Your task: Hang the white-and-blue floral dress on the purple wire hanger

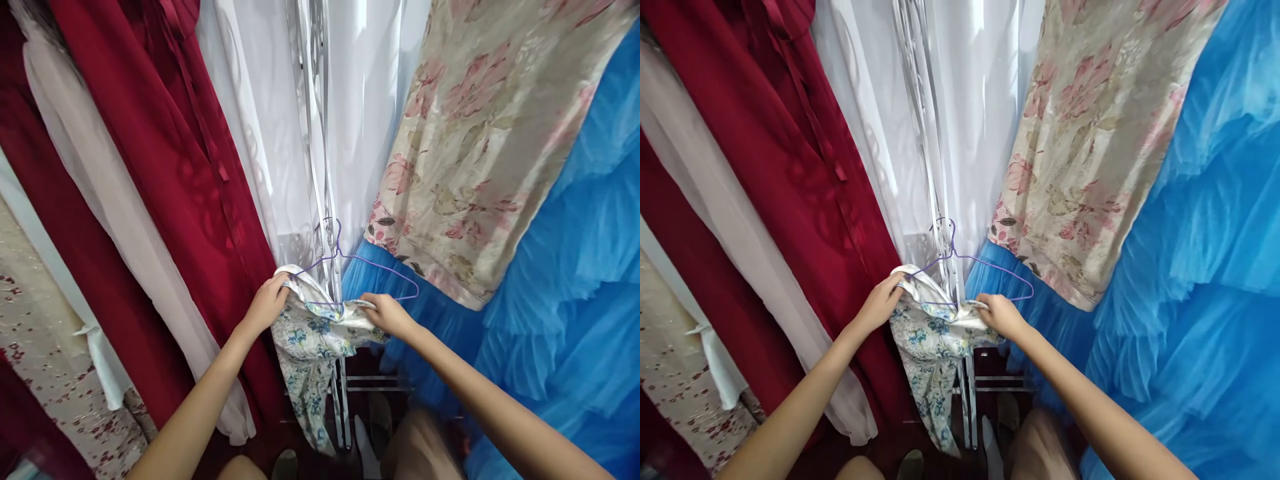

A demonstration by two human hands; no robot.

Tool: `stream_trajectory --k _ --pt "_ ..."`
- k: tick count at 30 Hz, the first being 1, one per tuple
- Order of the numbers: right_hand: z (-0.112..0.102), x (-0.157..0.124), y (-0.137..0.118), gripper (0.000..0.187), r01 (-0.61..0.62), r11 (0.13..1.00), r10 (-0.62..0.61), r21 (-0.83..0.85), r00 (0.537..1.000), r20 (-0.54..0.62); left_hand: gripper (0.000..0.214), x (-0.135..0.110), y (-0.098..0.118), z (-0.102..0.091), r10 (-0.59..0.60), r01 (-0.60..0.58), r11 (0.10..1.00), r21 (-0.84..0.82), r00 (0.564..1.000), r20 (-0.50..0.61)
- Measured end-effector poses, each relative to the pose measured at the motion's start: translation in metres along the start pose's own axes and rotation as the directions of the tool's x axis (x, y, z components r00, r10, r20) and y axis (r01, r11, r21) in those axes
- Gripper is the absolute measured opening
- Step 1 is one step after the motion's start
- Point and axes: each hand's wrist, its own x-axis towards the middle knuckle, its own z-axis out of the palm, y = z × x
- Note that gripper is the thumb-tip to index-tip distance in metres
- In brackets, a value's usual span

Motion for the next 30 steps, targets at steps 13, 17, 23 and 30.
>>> stream_trajectory --k 13,17,23,30 --pt "-0.069 -0.031 0.043 0.077 -0.023 0.999 0.029 0.039 0.989 -0.146 0.020 0.008 0.002 0.010 -0.242 0.148 0.913 -0.381 0.947 -0.211" --pt "-0.091 -0.013 0.040 0.047 -0.039 0.999 0.039 -0.001 0.996 -0.082 0.022 0.008 -0.005 0.001 -0.288 0.168 0.902 -0.397 0.920 -0.265" --pt "-0.089 -0.008 0.050 0.048 -0.171 0.895 0.200 0.412 0.979 -0.027 0.025 -0.003 -0.011 0.004 -0.318 0.216 0.931 -0.294 0.877 -0.361" --pt "-0.099 -0.022 0.053 0.023 -0.216 0.707 0.192 0.674 0.975 0.112 0.030 -0.023 -0.004 0.009 -0.130 0.127 0.991 -0.028 0.948 -0.292"
